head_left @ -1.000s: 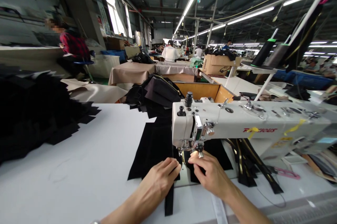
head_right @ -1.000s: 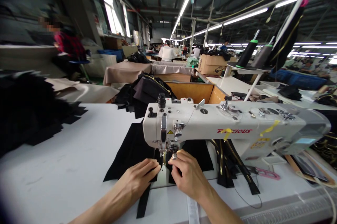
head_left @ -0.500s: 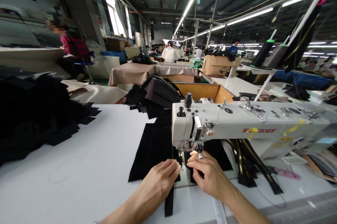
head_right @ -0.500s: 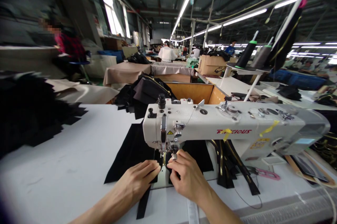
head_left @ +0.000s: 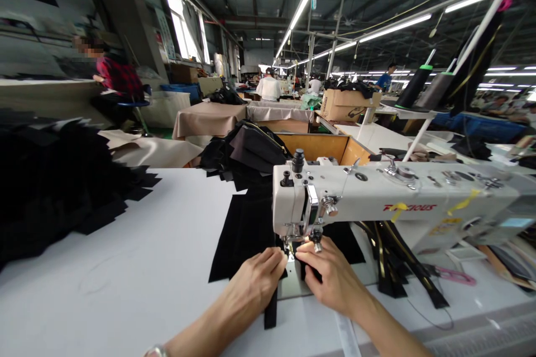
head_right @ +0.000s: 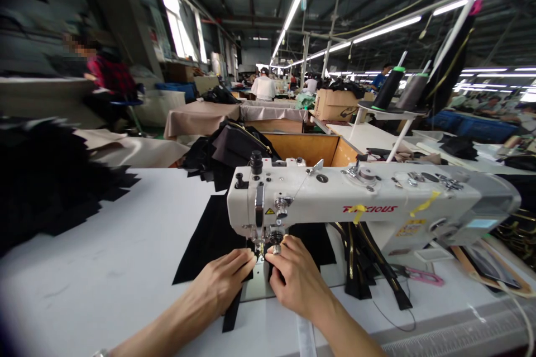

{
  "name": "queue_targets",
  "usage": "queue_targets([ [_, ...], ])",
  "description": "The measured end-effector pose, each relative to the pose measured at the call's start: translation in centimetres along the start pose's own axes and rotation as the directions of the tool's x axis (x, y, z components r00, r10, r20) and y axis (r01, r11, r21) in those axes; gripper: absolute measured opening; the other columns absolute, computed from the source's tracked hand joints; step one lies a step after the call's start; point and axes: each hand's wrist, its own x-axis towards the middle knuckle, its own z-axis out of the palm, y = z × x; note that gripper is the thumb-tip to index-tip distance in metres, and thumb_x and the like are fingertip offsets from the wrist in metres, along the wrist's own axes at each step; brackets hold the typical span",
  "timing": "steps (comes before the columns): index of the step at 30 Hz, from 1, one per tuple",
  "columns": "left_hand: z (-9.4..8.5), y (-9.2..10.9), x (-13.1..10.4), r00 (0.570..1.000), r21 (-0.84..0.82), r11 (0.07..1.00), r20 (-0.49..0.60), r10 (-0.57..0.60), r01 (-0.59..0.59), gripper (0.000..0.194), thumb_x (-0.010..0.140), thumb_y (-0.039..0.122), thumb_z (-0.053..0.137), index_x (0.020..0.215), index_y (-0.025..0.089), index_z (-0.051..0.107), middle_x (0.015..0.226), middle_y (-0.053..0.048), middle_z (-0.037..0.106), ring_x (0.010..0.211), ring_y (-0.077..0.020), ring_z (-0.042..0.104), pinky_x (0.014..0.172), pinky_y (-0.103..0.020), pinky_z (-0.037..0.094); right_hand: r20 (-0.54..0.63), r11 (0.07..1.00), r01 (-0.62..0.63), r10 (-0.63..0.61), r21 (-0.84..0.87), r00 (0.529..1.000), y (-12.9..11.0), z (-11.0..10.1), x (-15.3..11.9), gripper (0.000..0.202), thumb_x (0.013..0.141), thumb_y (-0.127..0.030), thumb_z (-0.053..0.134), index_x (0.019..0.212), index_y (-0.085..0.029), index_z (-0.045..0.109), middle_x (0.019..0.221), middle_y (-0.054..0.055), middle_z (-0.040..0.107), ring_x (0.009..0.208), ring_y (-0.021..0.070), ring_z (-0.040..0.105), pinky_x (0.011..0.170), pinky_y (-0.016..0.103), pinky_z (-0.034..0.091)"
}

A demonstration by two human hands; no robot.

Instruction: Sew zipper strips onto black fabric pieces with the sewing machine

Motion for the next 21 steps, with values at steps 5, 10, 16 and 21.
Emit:
queue_targets([
  [5, -0.4, 0.1, 0.3, 1.000, -0.009, 1.000, -0.013, -0.004, 0.004, 0.023, 0.095, 0.003, 0.042, 0.112, 0.015, 0.053, 0.105, -0.009, 0.060, 0.101, -0.0221, 0.062, 0.088, -0.034, 0.057, 0.028, 0.999, -0.029, 0.030, -0.031, 0.999, 0.1, 0.2, -0.1, 0.039, 0.082, -0.004, 0.050, 0.116, -0.017, 0.063, 0.107, 0.009, 0.069, 0.102, 0.0272, 0.059, 0.094, 0.048, 0.050],
  [10, -0.1, 0.0, 0.5, 0.999, -0.017, 1.000, -0.052, -0.005, 0.004, 0.021, 0.096, 0.005, 0.043, 0.113, 0.015, 0.053, 0.109, -0.010, 0.059, 0.110, -0.0228, 0.060, 0.091, -0.034, 0.058, 0.052, 0.994, -0.075, 0.079, -0.075, 0.996, 0.2, 0.4, -0.2, 0.040, 0.085, -0.006, 0.050, 0.122, -0.016, 0.062, 0.109, 0.010, 0.068, 0.105, 0.0283, 0.058, 0.099, 0.050, 0.048],
  [16, 0.5, -0.2, 0.6, 0.992, -0.018, 1.000, -0.126, 0.013, -0.016, 0.024, 0.097, 0.004, 0.038, 0.113, 0.014, 0.052, 0.111, -0.011, 0.061, 0.110, -0.0226, 0.061, 0.093, -0.034, 0.057, 0.084, 0.990, -0.097, 0.105, -0.098, 0.991, 0.1, 0.5, -0.1, 0.041, 0.086, -0.006, 0.049, 0.124, -0.016, 0.061, 0.108, 0.010, 0.067, 0.106, 0.0275, 0.057, 0.099, 0.048, 0.048],
  [21, 0.8, -0.3, 0.5, 0.984, -0.004, 1.000, -0.179, 0.020, -0.021, 0.028, 0.097, 0.002, 0.033, 0.112, 0.014, 0.053, 0.109, -0.011, 0.062, 0.107, -0.0220, 0.063, 0.090, -0.033, 0.059, 0.090, 0.989, -0.099, 0.109, -0.108, 0.990, 0.0, 0.4, -0.1, 0.041, 0.086, -0.006, 0.048, 0.125, -0.015, 0.061, 0.107, 0.010, 0.067, 0.107, 0.0272, 0.057, 0.101, 0.048, 0.047],
])
